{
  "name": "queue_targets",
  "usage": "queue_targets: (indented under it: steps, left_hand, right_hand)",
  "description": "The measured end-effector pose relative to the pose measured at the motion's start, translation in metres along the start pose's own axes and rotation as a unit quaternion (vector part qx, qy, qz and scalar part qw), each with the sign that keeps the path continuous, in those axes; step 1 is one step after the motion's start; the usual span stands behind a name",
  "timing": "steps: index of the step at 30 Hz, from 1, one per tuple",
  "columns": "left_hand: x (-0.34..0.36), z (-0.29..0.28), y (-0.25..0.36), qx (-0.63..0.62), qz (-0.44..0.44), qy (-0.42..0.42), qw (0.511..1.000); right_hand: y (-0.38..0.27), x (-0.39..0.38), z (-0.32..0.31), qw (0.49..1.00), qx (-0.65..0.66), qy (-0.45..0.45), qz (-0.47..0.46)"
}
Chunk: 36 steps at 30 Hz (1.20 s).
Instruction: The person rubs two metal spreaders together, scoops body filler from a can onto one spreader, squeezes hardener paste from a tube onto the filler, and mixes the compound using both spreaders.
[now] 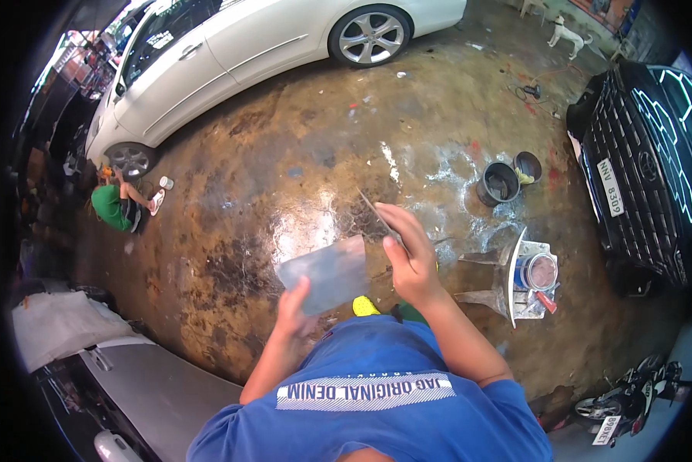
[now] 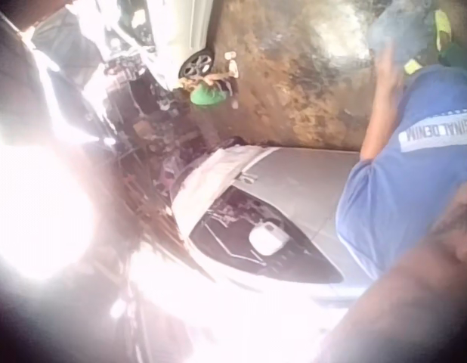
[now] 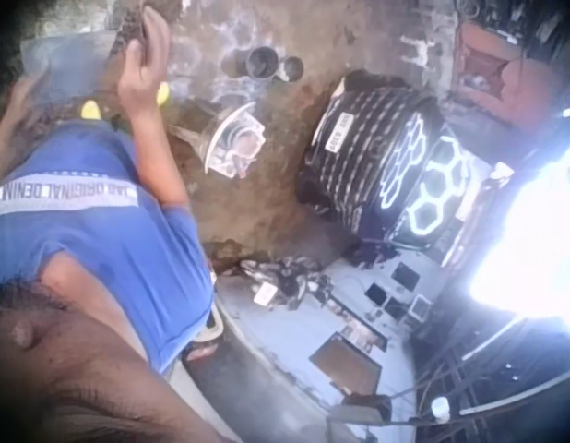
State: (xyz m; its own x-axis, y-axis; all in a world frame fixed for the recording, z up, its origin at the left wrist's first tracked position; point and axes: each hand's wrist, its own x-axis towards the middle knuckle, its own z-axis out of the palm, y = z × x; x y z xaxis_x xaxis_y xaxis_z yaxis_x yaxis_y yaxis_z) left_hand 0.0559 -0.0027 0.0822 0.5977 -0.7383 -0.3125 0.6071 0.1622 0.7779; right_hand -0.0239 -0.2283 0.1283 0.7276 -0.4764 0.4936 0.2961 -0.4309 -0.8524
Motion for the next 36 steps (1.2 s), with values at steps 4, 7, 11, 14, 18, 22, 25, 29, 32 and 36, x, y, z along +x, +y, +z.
queue_targets:
  steps: [4,7,11,14,18,22,25,29,32,36]
  left_hand:
    - [0.01,0.003,0.024,-0.109,0.013,0.033,0.993]
    - [0.015,-0.002,0.028,-0.158,0.005,0.025,0.987]
    - [0.016,-0.001,0.032,-0.144,-0.002,0.014,0.989]
    - [0.009,0.004,0.037,-0.119,-0.014,-0.035,0.992]
    - [0.01,0.008,0.042,-0.097,0.015,0.006,0.995]
    - [0.031,-0.006,0.025,-0.037,0.049,0.007,0.998]
    - [0.051,-0.003,-0.005,0.087,0.121,0.094,0.984]
    - [0.049,0.005,-0.049,0.103,0.218,0.081,0.967]
    - [0.04,-0.009,-0.042,0.07,0.176,-0.151,0.97]
    - [0.035,0.019,0.017,0.412,0.008,-0.192,0.891]
  right_hand:
    - [-0.004,-0.035,-0.004,0.995,-0.066,-0.058,-0.055]
    - [-0.015,-0.049,-0.002,0.986,-0.076,-0.084,-0.122]
    - [-0.02,-0.039,-0.003,0.982,-0.049,-0.116,-0.14]
    - [-0.011,-0.022,-0.008,0.99,-0.082,-0.097,-0.055]
    - [0.002,-0.019,-0.015,0.994,0.028,-0.069,0.083]
    - [-0.017,-0.039,0.002,0.966,0.216,-0.044,0.134]
    - [-0.028,-0.059,0.026,0.958,0.264,-0.039,0.103]
    - [-0.029,-0.064,0.035,0.987,0.111,-0.114,0.03]
    - [-0.024,-0.052,0.023,0.991,0.04,-0.131,0.008]
    - [-0.028,-0.038,0.005,0.973,-0.046,-0.188,-0.126]
